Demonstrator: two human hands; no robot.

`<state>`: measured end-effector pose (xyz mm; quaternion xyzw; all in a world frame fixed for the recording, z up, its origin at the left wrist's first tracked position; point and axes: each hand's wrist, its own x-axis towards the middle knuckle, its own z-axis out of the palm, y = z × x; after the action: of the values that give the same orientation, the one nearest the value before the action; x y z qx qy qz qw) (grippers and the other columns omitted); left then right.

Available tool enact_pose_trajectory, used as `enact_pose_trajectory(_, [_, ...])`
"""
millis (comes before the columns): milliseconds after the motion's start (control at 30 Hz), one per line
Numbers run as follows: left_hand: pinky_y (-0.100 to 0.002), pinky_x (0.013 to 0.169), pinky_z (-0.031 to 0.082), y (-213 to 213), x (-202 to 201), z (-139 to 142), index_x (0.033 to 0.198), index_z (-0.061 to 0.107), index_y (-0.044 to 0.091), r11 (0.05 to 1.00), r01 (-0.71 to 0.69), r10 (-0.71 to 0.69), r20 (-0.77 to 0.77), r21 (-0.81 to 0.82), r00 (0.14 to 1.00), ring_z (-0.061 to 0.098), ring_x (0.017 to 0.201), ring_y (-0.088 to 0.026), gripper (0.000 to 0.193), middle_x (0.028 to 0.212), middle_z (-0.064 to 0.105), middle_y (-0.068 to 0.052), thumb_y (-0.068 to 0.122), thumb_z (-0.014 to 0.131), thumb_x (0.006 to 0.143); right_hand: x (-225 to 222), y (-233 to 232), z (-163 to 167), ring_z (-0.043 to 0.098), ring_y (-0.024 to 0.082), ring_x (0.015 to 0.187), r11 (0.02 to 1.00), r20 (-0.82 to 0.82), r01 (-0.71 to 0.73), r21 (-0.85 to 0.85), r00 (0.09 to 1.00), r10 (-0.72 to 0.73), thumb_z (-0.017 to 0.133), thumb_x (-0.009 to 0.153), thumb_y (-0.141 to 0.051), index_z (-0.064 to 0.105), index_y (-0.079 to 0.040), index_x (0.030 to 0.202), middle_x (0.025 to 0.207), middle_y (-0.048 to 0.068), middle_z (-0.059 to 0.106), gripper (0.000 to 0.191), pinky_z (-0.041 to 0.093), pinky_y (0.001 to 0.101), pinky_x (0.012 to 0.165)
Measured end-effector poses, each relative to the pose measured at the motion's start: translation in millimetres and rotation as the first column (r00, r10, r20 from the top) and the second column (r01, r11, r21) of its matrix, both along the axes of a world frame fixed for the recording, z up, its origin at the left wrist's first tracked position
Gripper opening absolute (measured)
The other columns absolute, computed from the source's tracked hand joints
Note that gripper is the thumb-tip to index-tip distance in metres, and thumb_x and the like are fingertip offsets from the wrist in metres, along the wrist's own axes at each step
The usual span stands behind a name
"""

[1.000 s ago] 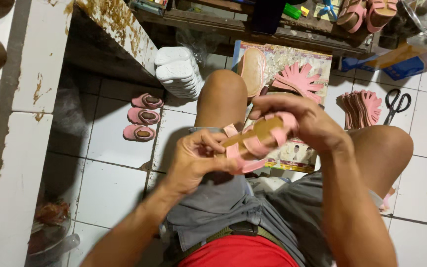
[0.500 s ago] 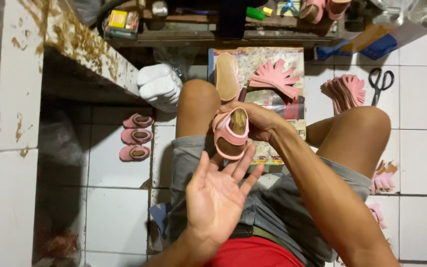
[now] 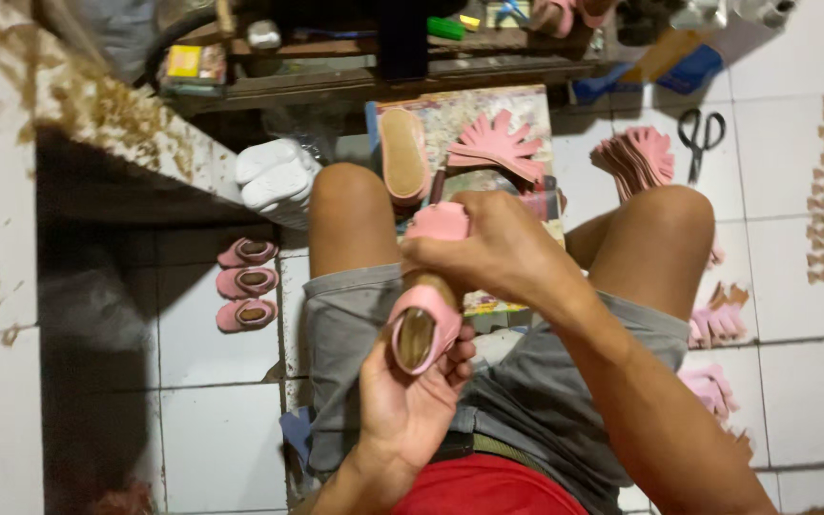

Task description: The person sits on the floor assembling pink sandals. They run a cylindrical roller tool over the sandal straps, fit a pink fringed upper onto a wooden last, press and shape the upper around the last, then roll and smooth the edges of the assembled sandal.

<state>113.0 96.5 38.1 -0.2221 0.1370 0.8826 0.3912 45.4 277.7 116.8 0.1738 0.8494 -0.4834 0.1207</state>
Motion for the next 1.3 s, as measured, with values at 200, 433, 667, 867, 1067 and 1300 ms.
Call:
enact_pose_trajectory(200, [-0.042,0.085,0.058,-3.7,-5.4,-5.3,0.119,0.064,0.000,0.999,0.040,-0.040,-0.027,0.008,0.999,0.074,0.097,-0.031,0.047,0.108,0.072,-0.019,0.040,0.064,0.095,22.3,9.2,7.2,0.071,0.020,0.075,1.000,-0.081,0.018,0.012,0.997,-0.017,0.082,0.077,-0.039,0.071,0.002,0.098,0.081,0.013,0.073,0.047,0.057,0.0349,0.067])
enact_pose_trajectory(433, [-0.038,0.092,0.058,-58.9,-78.1,21.4,0.089,0.059,0.003,0.697,-0.489,-0.543,-0.831,-0.525,0.118,0.071,0.111,-0.028,0.030,0.128,0.069,-0.019,0.009,0.088,0.082,28.7,18.1,-10.4,0.052,0.019,0.128,0.875,-0.568,-0.347,-0.336,0.816,0.105,0.076,0.082,-0.013,0.056,0.003,0.136,0.138,0.015,0.055,0.060,0.040,0.0337,0.107])
enact_pose_trajectory(667, [-0.038,0.089,0.059,-86.9,-120.2,19.4,0.083,0.060,0.001,0.641,-0.614,-0.716,-0.647,-0.460,-0.263,0.069,0.116,-0.037,0.024,0.131,0.066,-0.022,0.008,0.083,0.081,-16.0,-22.4,-39.9,0.068,0.028,0.092,0.871,-0.566,-0.434,0.229,0.668,0.482,0.075,0.090,-0.010,0.070,-0.002,0.122,0.113,0.013,0.065,0.033,0.056,0.0366,0.080])
enact_pose_trajectory(867, [-0.038,0.085,0.060,-91.0,-122.2,13.6,0.084,0.058,0.001,0.648,-0.627,-0.712,-0.637,-0.432,-0.296,0.071,0.110,-0.037,0.027,0.136,0.064,-0.021,0.010,0.083,0.083,-38.6,-27.8,-54.6,0.067,0.029,0.090,0.810,-0.650,-0.506,0.296,0.515,0.559,0.075,0.090,-0.010,0.070,-0.001,0.099,0.096,0.011,0.068,0.014,0.054,0.0381,0.078])
enact_pose_trajectory(1067, [-0.039,0.065,0.055,-97.4,-124.8,9.3,0.087,0.063,0.003,0.563,-0.611,-0.798,-0.558,-0.557,-0.226,0.068,0.075,-0.036,0.027,0.143,0.059,-0.023,0.016,0.086,0.082,-43.9,-35.6,-65.9,0.067,0.026,0.087,0.847,-0.639,-0.494,0.196,0.591,0.492,0.074,0.095,-0.010,0.069,0.000,0.098,0.094,0.010,0.068,0.012,0.053,0.0359,0.075])
enact_pose_trajectory(1300, [-0.036,0.076,0.060,-102.3,-126.0,-1.0,0.086,0.061,0.003,0.624,-0.591,-0.743,-0.624,-0.511,-0.244,0.072,0.091,-0.034,0.028,0.138,0.065,-0.018,0.019,0.084,0.085,-36.4,-35.2,-61.3,0.067,0.026,0.092,0.815,-0.636,-0.521,0.255,0.544,0.547,0.074,0.093,-0.006,0.070,-0.001,0.105,0.098,0.010,0.066,0.014,0.055,0.0358,0.080])
